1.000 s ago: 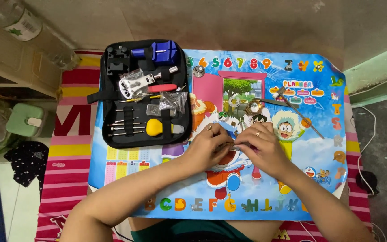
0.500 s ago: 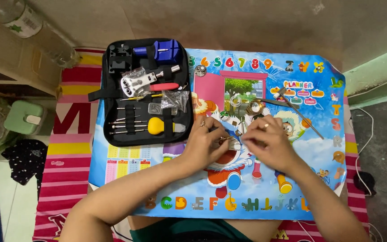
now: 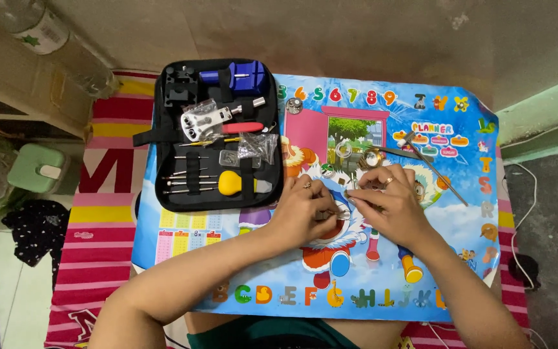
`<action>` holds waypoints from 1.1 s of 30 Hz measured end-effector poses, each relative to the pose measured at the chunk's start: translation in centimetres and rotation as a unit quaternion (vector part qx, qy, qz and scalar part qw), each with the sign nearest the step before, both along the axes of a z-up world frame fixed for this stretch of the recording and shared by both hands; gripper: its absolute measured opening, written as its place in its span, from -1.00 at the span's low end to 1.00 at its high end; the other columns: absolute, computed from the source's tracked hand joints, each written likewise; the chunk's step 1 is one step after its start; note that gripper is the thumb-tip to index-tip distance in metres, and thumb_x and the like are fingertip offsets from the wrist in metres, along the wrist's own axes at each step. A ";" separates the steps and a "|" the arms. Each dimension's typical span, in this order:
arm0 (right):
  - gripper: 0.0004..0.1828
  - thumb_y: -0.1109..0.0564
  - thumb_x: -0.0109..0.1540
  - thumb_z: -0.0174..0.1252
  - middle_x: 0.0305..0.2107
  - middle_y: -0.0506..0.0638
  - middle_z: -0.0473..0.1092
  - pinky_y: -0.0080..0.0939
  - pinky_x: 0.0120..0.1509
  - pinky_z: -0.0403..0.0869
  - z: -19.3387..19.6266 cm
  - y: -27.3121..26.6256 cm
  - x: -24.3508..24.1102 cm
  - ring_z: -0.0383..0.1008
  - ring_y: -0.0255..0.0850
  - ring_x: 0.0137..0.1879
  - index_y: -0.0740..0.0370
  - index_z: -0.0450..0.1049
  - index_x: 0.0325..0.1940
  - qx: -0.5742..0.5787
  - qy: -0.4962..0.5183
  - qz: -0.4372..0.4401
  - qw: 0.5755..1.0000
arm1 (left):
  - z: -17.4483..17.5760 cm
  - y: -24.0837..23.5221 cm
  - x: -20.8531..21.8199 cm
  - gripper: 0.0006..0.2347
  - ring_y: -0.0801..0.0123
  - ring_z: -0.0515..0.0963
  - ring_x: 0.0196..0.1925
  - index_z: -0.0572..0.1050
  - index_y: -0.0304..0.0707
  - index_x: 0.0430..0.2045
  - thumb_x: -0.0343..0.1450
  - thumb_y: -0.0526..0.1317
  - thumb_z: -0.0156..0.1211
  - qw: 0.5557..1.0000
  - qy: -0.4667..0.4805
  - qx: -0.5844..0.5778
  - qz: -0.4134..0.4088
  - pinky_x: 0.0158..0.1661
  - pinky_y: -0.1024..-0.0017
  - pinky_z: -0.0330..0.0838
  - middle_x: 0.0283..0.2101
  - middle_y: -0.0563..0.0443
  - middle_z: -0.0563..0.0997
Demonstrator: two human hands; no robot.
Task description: The person repairs a small clock movement at a table, holding the mechanism and manipulating its small parts with both hands. They occasionally pick up a screwdriver and tweezers from a tool kit to work on the movement, turning it over and repositioning parts throughout the episode.
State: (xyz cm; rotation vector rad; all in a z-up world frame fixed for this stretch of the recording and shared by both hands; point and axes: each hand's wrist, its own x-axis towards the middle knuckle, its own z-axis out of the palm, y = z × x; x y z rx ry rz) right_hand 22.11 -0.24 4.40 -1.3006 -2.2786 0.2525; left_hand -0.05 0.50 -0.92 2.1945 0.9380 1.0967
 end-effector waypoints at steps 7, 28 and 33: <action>-0.93 0.13 0.28 0.26 -0.19 -0.11 0.45 -0.10 0.17 0.21 -0.6 0.5 -0.3 0.36 -0.14 0.06 0.04 0.66 -0.22 0.081 -0.043 -0.026 0.995 | 0.5 -0.1 -0.1 -0.96 0.27 0.42 -0.27 0.62 -0.03 -0.53 0.26 -0.18 0.33 1.000 -0.001 0.008 0.001 -0.14 0.30 0.19 -0.41 0.09 0.49; -0.91 0.14 0.24 0.26 -0.29 -0.11 0.38 -0.07 0.13 0.18 -1.6 0.1 0.4 0.35 -0.15 -0.02 -0.03 0.66 -0.25 0.119 -0.080 -0.040 0.989 | 0.0 0.0 -0.1 -0.95 0.28 0.40 -0.28 0.62 -0.02 -0.52 0.24 -0.18 0.34 1.000 0.010 0.001 -0.001 -0.14 0.31 0.17 -0.43 0.08 0.47; -0.87 0.17 0.24 0.25 -0.29 -0.09 0.42 -0.06 0.14 0.20 -1.0 -0.1 -0.4 0.38 -0.15 -0.02 -0.03 0.68 -0.23 0.122 -0.085 -0.039 0.988 | 0.2 0.0 0.0 -0.95 0.27 0.39 -0.28 0.62 -0.02 -0.52 0.24 -0.18 0.34 1.000 0.004 -0.001 -0.004 -0.14 0.30 0.17 -0.42 0.08 0.48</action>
